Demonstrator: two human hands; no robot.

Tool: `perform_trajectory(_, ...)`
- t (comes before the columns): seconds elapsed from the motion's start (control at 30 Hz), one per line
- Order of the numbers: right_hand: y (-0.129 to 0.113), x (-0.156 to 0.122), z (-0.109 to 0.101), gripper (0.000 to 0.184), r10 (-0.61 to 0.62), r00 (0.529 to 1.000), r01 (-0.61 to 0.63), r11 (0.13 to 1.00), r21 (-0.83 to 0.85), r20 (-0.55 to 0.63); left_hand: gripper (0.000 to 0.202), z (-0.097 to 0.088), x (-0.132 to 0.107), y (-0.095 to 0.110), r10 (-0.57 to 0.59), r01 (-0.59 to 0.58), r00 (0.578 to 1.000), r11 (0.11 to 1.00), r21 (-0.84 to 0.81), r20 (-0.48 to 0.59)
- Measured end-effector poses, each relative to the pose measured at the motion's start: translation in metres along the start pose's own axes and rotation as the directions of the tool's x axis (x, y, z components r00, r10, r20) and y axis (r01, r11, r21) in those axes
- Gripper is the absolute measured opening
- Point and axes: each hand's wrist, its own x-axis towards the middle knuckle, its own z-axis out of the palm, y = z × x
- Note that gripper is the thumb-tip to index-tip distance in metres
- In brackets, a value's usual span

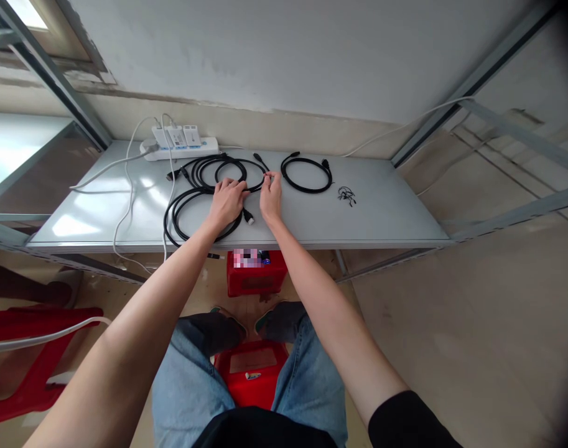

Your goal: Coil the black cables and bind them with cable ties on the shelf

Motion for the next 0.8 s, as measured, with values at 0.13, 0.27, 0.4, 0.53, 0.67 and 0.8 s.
perform_trajectory(0.13,-0.0044,-0.0025,-0.0004,0.034,0.034,0.999,-0.034,0.998,0.046,0.003,0.03,-0.0014,-0.0005,0.001,0.0,0.0,1.0,1.0,0.004,0.002)
perform_trajectory(0.27,-0.0071,-0.0033,-0.0001,0.034,0.057,0.998,-0.057,0.995,0.085,0.011,0.03,-0.0023,-0.0007,0.0018,-0.006,0.006,1.0,1.0,-0.008,0.008)
perform_trajectory(0.4,-0.0057,-0.0027,0.0005,0.031,0.044,0.999,-0.046,0.993,0.108,0.017,0.03,-0.0022,-0.0004,0.0019,-0.01,0.01,1.0,1.0,-0.01,0.01)
perform_trajectory(0.53,-0.0017,-0.0015,0.0015,0.024,-0.02,1.0,0.019,0.998,0.054,0.017,0.03,-0.0029,-0.0005,0.0022,-0.012,0.012,1.0,1.0,-0.008,0.014)
perform_trajectory(0.67,-0.0014,-0.0013,0.0022,0.02,-0.038,0.999,0.037,0.999,0.024,0.034,0.031,-0.0031,-0.0006,0.0022,-0.008,0.008,1.0,1.0,-0.004,0.015)
perform_trajectory(0.8,-0.0046,-0.003,0.0014,0.02,-0.042,0.999,0.041,0.999,0.035,0.027,0.031,-0.0007,0.0001,0.0003,-0.002,0.002,1.0,1.0,0.011,0.007)
